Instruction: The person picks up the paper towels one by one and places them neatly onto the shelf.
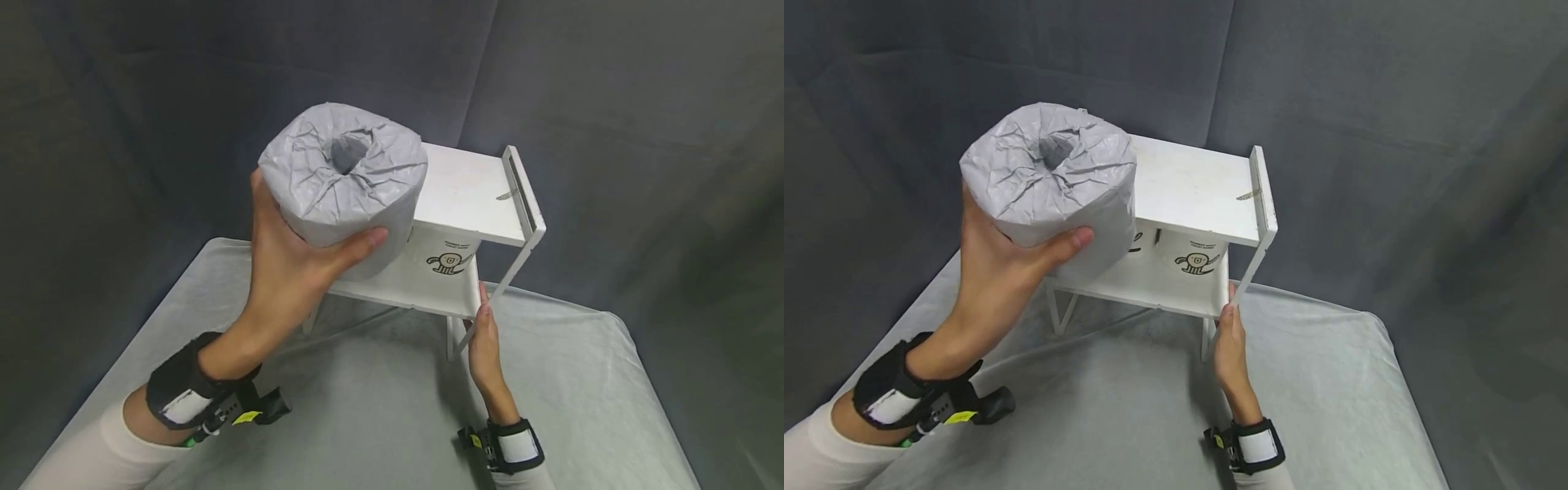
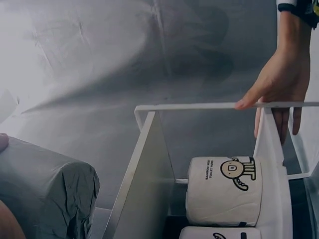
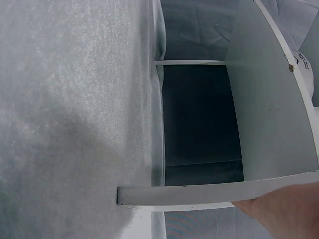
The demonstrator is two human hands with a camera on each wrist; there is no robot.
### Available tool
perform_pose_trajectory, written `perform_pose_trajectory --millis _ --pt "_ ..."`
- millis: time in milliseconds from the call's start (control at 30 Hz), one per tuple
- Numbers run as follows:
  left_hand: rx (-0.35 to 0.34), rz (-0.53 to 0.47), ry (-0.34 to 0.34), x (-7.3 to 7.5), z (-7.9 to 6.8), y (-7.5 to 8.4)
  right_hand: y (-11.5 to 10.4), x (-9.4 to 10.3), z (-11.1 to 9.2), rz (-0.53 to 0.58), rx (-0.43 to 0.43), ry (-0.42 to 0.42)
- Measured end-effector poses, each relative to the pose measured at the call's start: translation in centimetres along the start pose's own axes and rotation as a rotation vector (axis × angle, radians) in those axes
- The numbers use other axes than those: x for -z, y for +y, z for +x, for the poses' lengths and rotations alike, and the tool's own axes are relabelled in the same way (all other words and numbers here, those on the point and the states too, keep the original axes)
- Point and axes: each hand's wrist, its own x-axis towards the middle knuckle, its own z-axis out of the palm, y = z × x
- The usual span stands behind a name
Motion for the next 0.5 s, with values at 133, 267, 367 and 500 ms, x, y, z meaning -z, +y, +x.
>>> perform_pose_trajectory --millis 133,267,367,500 --pt "-0.004 0.020 0.018 -0.7 0.8 -0.4 0.0 0.1 0.0 0.004 -0.019 0.003" --pt "0.016 0.057 0.023 -1.5 1.5 -0.9 0.3 0.1 0.0 -0.007 -0.023 0.008" --pt "0.040 0.085 0.015 -2.1 1.9 -1.1 0.4 0.0 0.0 0.009 -0.017 0.012" --pt "0.065 0.087 0.011 -2.7 2.2 -1.2 0.4 0.1 0.0 0.012 -0.005 0.007"
